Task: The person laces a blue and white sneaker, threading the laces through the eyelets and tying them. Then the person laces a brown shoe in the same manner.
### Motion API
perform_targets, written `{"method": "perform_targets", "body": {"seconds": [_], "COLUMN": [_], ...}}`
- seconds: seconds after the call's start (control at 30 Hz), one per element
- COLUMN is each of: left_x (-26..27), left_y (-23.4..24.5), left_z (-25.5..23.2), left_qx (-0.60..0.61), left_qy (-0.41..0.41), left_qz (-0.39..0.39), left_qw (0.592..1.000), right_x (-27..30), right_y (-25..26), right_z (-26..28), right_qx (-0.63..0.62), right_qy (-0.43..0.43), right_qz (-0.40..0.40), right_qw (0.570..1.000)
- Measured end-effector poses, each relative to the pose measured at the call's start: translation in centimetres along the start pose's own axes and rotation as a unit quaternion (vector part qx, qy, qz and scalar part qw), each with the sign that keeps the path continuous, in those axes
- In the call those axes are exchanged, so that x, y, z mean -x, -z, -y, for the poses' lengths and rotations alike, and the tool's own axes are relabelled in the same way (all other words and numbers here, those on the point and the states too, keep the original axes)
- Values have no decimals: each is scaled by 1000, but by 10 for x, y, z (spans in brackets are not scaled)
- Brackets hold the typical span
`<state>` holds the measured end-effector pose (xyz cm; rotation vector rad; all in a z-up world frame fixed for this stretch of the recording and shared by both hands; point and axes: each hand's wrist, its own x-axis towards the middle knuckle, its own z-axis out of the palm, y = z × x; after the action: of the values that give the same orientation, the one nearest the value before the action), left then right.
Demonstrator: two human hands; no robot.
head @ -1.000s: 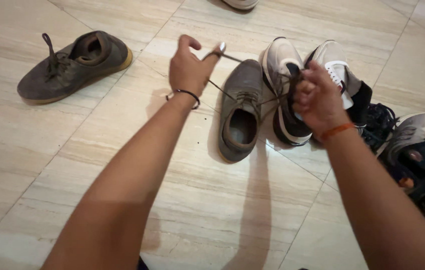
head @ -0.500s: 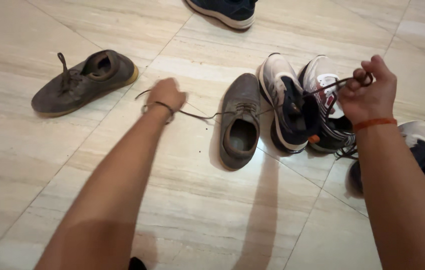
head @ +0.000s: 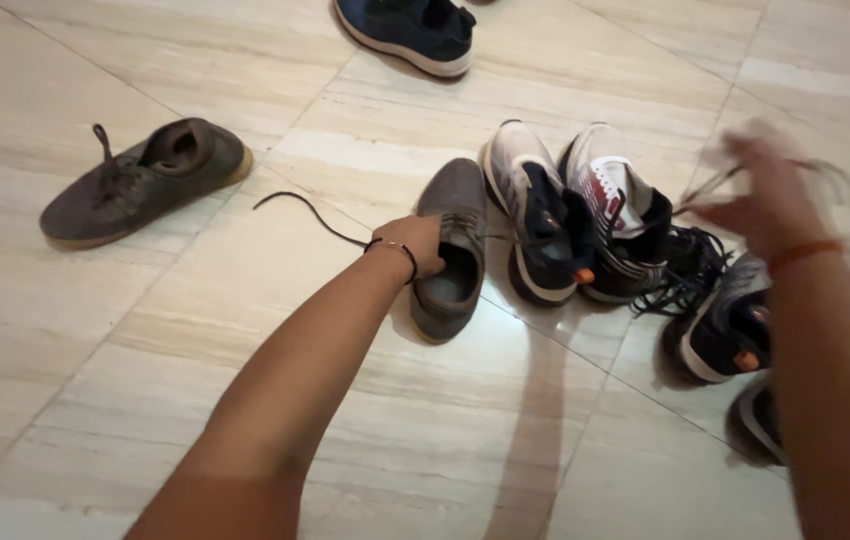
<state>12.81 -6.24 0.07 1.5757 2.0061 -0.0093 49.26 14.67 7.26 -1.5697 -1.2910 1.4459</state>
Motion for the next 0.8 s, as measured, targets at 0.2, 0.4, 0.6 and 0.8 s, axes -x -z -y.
{"method": "perform_targets", "body": {"seconds": [0.2, 0.4, 0.6, 0.8], "left_x": [-19, -37, -40, -5], "left_y": [-26, -54, -51, -28], "left_z": [-14, 5, 48, 103], "left_qx": [-8, 16, -90, -155], "left_qy": [81, 109, -61, -182], "left_qz": [-34, -68, -223, -299], "left_qw": [996, 992, 969, 924], "right_x": [65, 77, 68, 73], "right_y": [-111, -163, -199, -233], "right_z": [-19, -33, -83, -118], "right_qx": [436, 401, 332, 261], "right_qy": [163, 274, 383, 105], "right_qz": [60, 124, 150, 215], "right_qw": [883, 866, 849, 935]}}
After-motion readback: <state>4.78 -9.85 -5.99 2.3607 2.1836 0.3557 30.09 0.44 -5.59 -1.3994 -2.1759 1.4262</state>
